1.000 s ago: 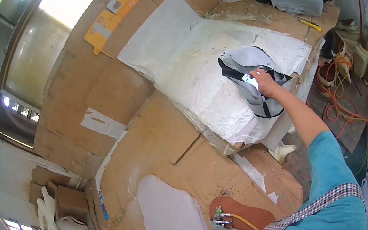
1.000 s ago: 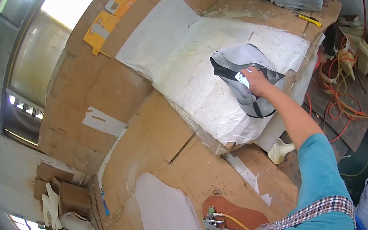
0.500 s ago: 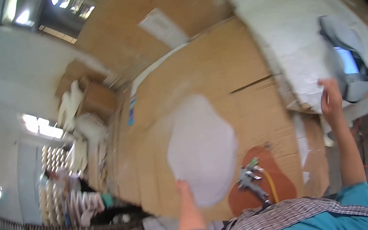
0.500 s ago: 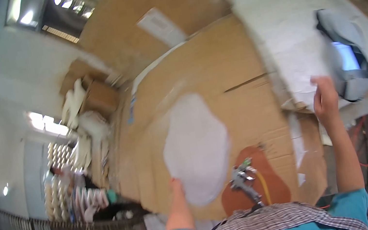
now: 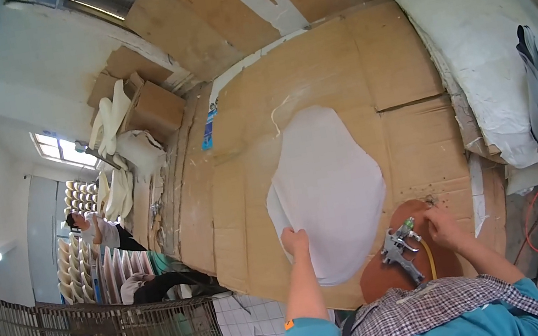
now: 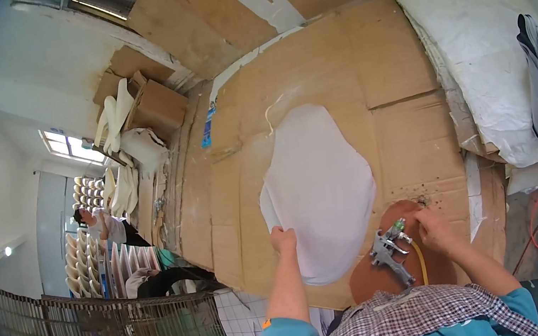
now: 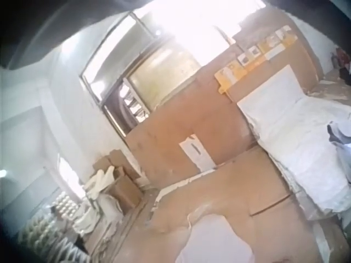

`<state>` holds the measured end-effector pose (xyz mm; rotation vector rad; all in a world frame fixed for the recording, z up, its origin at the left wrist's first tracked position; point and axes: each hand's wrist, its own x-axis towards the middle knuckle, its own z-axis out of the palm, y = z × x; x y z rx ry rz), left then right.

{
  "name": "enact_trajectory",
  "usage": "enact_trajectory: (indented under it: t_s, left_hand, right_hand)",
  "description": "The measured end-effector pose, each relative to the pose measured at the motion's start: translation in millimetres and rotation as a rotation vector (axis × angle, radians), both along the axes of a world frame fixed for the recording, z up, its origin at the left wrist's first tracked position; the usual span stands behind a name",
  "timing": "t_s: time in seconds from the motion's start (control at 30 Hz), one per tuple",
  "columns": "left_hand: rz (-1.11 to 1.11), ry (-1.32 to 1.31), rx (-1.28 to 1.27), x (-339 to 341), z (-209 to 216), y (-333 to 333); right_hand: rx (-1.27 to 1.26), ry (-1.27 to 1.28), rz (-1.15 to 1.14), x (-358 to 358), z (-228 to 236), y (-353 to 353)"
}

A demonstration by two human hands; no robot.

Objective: Applying spray adhesive to white foam and fabric pieces and placing them on a drying rack in a manufacturing setting.

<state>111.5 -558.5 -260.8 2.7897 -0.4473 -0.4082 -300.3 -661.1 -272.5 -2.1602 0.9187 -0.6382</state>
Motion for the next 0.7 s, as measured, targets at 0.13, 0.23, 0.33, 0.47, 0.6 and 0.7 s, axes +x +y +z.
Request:
enact_trajectory:
  t_s: [0.13, 0.23, 0.33, 0.47, 0.6, 0.7]
  left_hand:
    - [-0.025, -0.174, 0.025, 53.0, -33.1, 11.0]
    - [0.153, 0.984, -0.854, 28.5, -39.6, 0.1]
    - [-0.413, 0.376, -0.46, 33.8, -28.0, 43.6]
    - [0.445, 0.923, -0.861, 16.2, -18.5, 11.3]
    - [0.362, 0.918, -0.856, 22.8, -17.2, 14.9]
    - [0.315, 0.763, -0.852, 46.8, -17.8, 33.3]
  right_hand:
    - [0.033, -0.016, -0.06, 7.1, 19.4, -5.5]
    - [-0.046, -0.135, -0.265, -43.9, 52.7, -39.3]
    - [-0.373, -0.352, -0.594, -103.2, 84.0, -92.5]
    - [-0.543, -0.514, -1.065, -217.6, 133.7, -144.0]
    - [-0.467, -0.513, -1.121, -261.6, 144.7, -159.5]
    - [-0.491, -0.5, -1.016, -222.8, 140.6, -158.7]
